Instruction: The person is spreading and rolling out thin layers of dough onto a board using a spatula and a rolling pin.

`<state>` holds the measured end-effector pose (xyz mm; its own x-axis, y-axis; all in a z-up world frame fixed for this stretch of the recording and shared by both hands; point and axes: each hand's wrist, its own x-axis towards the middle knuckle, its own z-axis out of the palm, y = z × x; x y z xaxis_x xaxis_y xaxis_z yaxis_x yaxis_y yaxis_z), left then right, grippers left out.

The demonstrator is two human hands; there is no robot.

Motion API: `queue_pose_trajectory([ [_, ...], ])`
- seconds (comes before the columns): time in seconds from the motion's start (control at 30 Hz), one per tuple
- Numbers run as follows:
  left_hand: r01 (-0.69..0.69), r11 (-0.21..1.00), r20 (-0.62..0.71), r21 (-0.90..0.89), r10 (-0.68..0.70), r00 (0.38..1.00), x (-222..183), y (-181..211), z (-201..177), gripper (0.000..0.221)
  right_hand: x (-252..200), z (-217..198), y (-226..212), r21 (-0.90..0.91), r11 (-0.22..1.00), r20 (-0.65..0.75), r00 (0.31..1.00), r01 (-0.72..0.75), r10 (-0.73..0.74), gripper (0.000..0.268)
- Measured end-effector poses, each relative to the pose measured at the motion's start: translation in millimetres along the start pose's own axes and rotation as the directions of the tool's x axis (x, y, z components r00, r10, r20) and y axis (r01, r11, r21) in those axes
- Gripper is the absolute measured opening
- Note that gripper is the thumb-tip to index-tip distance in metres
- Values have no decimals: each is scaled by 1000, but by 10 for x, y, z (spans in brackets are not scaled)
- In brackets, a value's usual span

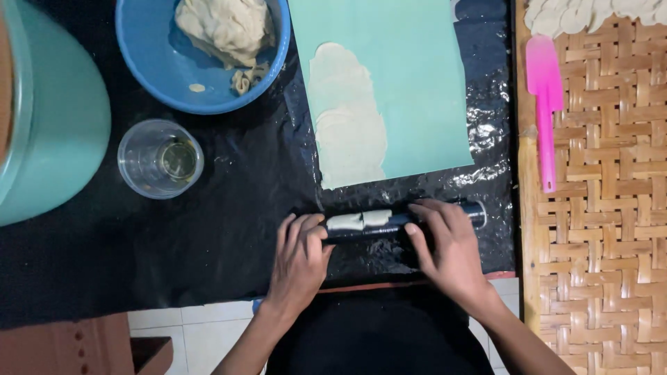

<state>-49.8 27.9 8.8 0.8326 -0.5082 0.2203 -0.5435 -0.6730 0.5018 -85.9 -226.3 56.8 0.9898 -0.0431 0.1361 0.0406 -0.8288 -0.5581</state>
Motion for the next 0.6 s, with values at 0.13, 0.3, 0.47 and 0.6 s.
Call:
queue_pose_trajectory([
  [0.13, -55, 998, -83, 7, 55, 995, -4, -22, 70, 34, 184, 59, -48, 56, 998, 198, 980, -9, -2, 27],
  [0.3, -69, 997, -145, 39, 74, 987, 64, -16, 61, 31, 309, -24, -274, 162, 986, 248, 965, 41, -81, 35],
  [0.47, -77, 997, -134, -14, 74, 988, 144, -4, 141, 32, 352, -90, -227, 173, 982, 263, 964, -76, 29, 35],
  [0.6, -59, 996, -112, -62, 52, 992, 158, 2, 201, 34, 408, -114, 121, 375, 925, 183, 983, -54, -16, 34],
])
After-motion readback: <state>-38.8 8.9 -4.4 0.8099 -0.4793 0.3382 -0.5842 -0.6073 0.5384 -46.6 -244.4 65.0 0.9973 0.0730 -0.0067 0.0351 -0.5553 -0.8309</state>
